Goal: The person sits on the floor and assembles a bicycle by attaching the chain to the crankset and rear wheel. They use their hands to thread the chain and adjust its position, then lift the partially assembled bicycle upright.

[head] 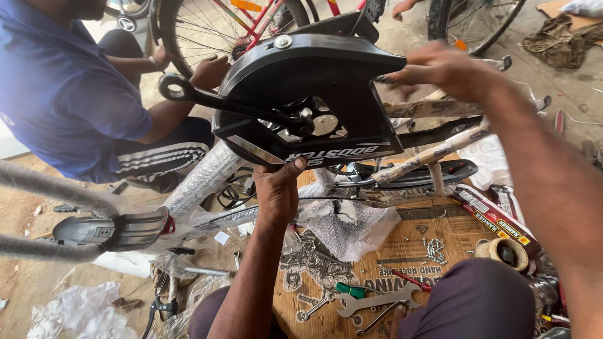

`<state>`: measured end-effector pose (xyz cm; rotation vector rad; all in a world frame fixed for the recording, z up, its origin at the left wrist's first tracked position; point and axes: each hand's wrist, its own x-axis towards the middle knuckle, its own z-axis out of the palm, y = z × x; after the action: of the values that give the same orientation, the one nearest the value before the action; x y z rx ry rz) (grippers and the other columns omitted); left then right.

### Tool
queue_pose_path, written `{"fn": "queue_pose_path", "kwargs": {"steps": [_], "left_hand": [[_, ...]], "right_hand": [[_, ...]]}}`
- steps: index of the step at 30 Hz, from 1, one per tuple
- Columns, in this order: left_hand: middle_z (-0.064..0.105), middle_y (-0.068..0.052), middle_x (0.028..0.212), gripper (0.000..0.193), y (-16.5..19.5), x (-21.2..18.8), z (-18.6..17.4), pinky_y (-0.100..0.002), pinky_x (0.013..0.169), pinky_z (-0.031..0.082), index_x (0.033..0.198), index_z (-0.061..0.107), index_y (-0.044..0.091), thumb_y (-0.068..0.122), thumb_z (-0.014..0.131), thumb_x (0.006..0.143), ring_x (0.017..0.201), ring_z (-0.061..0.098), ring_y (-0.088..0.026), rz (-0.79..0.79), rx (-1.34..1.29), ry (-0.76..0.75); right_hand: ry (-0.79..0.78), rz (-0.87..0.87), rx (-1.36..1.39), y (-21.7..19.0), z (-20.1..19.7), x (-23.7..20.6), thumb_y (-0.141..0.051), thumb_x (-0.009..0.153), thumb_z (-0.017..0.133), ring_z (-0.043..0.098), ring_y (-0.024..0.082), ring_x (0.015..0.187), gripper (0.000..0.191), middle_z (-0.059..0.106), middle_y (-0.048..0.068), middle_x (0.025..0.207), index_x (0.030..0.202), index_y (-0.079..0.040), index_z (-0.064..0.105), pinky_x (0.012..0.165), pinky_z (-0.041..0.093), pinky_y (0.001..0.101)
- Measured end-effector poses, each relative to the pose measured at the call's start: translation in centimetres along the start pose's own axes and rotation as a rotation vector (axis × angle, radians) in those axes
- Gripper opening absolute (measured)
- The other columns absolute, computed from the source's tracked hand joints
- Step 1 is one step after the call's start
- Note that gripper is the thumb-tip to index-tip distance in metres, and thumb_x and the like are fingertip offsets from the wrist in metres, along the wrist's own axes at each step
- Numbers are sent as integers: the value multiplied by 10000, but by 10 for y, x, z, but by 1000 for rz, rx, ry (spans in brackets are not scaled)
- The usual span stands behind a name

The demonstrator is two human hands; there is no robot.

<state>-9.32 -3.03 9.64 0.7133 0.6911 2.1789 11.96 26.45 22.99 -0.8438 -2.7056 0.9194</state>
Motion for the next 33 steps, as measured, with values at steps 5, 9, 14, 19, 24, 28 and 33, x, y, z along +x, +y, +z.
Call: {"fn": "queue_pose_path", "kwargs": {"steps": [5, 9, 14, 19, 24, 28, 33], "left_hand": [[725, -58, 991, 183, 4, -1, 3, -462, 1031, 481, 977, 715, 40, -56, 851, 903, 1024, 651, -217, 25, -6, -46], [750, -56, 960, 192, 4, -1, 3, -444, 1021, 485, 957, 737, 55, 5, 829, 796, 1017, 679, -205, -26, 22, 15], [737, -70, 946, 116, 0, 1, -4, -451, 1056, 526, 914, 724, 32, 4, 824, 862, 1035, 683, -206, -1, 23, -68], [703, -40, 991, 242, 2, 3, -8, -415, 958, 507, 1024, 704, 69, -74, 829, 875, 993, 655, -200, 8, 3, -84], [739, -63, 1083, 240, 12, 4, 3, -485, 1099, 526, 1085, 710, 68, -25, 801, 883, 1117, 692, -236, -49, -110, -136], [749, -56, 1072, 283, 17, 3, 14, -481, 1087, 516, 1103, 725, 75, -5, 789, 839, 1105, 695, -239, -85, -129, -82], [755, -64, 1070, 222, 16, 1, 11, -494, 1117, 509, 1093, 727, 60, -3, 785, 888, 1121, 698, -239, -80, -116, -106]], "right_hand": [[392, 51, -218, 76, -15, -44, -229, 894, 825, 704, 258, 927, 307, 746, 154, 1060, 1142, -59, 763, 769, 578, 400], [867, -58, 450, 175, -19, -64, 34, 948, 703, 728, 99, 971, 188, 725, 28, 1076, 1078, -100, 729, 818, 589, 250], [928, -285, 294, 263, -36, -77, 128, 978, 745, 689, 185, 973, 208, 689, 121, 1079, 1114, 15, 636, 905, 613, 299], [830, -118, 783, 290, -24, -101, 73, 1052, 732, 725, 151, 865, 144, 740, 69, 1004, 1096, -50, 671, 770, 596, 280], [684, -290, 1246, 283, -2, -105, 130, 1054, 664, 722, 217, 912, 138, 737, 117, 1005, 1070, -2, 698, 871, 606, 375], [610, -370, 1464, 265, 1, -103, 101, 1016, 679, 720, 269, 882, 162, 711, 113, 918, 1089, -33, 734, 855, 570, 474], [548, -412, 1539, 262, 0, -108, 53, 923, 677, 701, 294, 841, 90, 690, 140, 862, 978, -18, 681, 847, 541, 490]]}}
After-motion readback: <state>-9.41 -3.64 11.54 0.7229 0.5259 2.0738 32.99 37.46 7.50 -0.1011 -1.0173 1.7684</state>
